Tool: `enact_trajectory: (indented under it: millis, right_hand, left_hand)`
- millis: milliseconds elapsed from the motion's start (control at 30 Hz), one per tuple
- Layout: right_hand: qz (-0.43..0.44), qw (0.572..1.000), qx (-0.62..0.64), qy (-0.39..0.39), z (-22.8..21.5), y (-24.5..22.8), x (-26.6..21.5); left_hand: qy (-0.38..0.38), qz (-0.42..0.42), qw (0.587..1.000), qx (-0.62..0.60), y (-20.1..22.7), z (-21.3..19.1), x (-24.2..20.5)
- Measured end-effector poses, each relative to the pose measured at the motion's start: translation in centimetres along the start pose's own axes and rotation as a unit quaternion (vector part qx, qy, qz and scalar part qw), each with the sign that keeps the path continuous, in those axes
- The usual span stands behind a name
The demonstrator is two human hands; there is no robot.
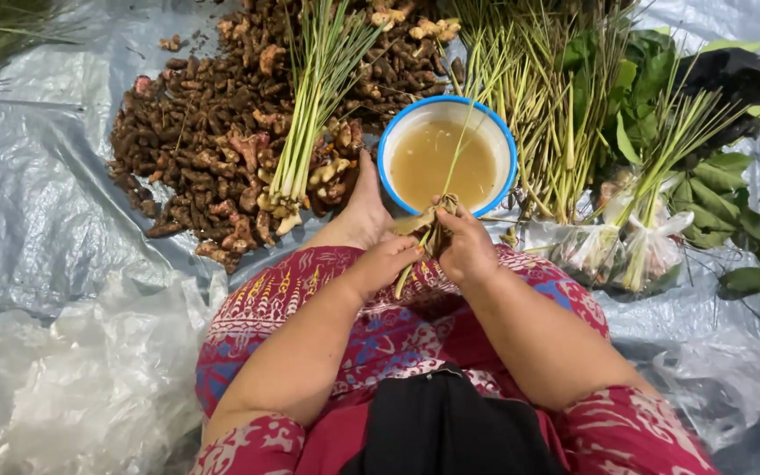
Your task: Cleaning lemongrass stalks and ginger roots by dipping them in a bowl of water while sitting on a tarp.
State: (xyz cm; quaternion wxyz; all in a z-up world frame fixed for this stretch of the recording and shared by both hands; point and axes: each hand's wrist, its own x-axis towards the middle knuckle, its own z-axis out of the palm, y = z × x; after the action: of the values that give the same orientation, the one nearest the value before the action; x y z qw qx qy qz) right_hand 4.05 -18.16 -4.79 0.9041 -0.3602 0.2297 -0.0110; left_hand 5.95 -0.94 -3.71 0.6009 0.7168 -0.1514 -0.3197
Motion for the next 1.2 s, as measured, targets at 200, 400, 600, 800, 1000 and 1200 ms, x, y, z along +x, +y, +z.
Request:
enact_trajectory:
  millis: [200, 400, 600, 800, 1000, 1200]
  right_hand:
    - [0.006, 0.993, 0.111, 0.036, 0.6, -3.1, 1.4]
    - [0.025, 0.991, 0.128, 0.039, -3.9, -1.9, 7.5]
    - [-0.050, 0.961, 0.239, 0.128, -9.3, -10.1, 10.6]
    - [-0.154, 0.910, 0.332, 0.194, -3.6, -13.9, 2.9]
    - [-0.168, 0.955, 0.227, 0.092, -11.1, -13.9, 6.8]
    - [-0.012, 0.984, 0.116, -0.132, -3.8, -7.6, 4.4]
  left_hand:
    - [-0.019, -0.008, 1.000, -0.023, -1.1, -0.6, -2.6]
    - [-0.032, -0.006, 0.999, -0.039, -3.1, -2.2, -3.7]
    - [-0.086, -0.045, 0.992, -0.083, -1.0, -3.9, -7.1]
    - [-0.112, -0.063, 0.981, -0.147, -1.1, -6.8, -9.7]
    - [0.015, 0.043, 0.974, -0.222, -4.8, -8.9, -7.5]
    - [0.071, 0.065, 0.971, -0.217, -1.9, -3.6, -4.3]
